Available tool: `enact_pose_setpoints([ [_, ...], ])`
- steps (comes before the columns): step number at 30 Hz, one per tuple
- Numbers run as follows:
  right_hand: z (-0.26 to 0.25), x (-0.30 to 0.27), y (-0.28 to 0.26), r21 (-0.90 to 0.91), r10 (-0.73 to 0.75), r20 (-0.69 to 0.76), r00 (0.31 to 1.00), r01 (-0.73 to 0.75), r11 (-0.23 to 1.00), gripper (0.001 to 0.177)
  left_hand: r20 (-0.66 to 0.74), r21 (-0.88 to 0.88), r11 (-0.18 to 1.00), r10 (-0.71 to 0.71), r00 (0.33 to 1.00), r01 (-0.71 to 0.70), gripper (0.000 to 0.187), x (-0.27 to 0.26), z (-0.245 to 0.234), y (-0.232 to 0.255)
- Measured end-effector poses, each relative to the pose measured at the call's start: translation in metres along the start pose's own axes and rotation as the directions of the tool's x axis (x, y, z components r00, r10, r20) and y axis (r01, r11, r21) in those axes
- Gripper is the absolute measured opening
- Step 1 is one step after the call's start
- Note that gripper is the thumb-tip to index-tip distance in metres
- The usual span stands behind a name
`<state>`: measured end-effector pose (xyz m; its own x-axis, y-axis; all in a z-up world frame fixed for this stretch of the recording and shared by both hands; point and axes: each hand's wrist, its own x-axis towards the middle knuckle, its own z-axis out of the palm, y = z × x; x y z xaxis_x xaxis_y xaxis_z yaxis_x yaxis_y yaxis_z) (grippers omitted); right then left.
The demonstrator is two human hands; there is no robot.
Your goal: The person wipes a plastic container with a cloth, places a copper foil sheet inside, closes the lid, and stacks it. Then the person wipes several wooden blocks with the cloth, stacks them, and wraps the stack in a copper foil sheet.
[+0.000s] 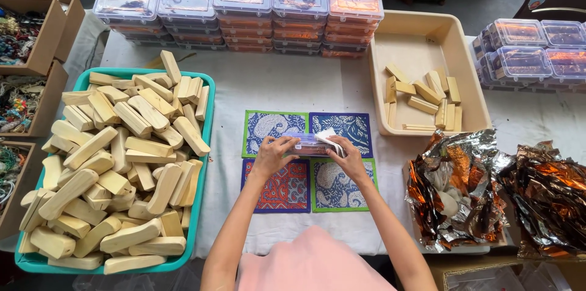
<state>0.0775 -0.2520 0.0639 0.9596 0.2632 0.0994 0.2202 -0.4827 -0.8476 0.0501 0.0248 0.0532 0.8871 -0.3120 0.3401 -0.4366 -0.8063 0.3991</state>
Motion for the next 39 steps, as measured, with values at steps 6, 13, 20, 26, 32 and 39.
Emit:
enact_pose_setpoints([
  [6,-0.004,0.001,-0.002,-0.013,-0.082,0.018,0.996,0.082,0.997,0.038,0.0,-0.011,1.0,-0.008,1.0,0.008,0.062,0.002,0.002,-0.002],
  [13,-0.005,0.002,0.0,-0.041,0.067,0.121,0.99,-0.062,0.997,0.044,-0.01,-0.016,0.999,-0.038,0.999,0.038,0.062,0.002,0.001,0.002],
  [20,0.012,-0.026,0.047,0.038,-0.011,0.17,0.985,0.004,0.999,0.048,-0.084,-0.036,0.999,-0.035,0.996,0.033,0.065,-0.045,0.035,0.01],
  [26,0.017,-0.046,0.04,-0.042,0.125,0.202,0.971,-0.119,0.992,0.047,0.028,0.034,0.988,-0.152,0.988,0.151,0.08,-0.084,0.042,0.044],
  [32,0.041,-0.037,0.007,-0.2,0.092,0.213,0.973,-0.049,0.979,0.05,-0.099,-0.137,0.98,-0.158,0.982,0.144,0.092,-0.088,0.049,0.051],
  [39,0.088,-0.005,0.014,-0.631,0.148,0.149,0.978,-0.021,0.775,0.069,-0.195,-0.112,0.935,-0.353,0.915,0.337,0.069,-0.1,0.07,0.042],
])
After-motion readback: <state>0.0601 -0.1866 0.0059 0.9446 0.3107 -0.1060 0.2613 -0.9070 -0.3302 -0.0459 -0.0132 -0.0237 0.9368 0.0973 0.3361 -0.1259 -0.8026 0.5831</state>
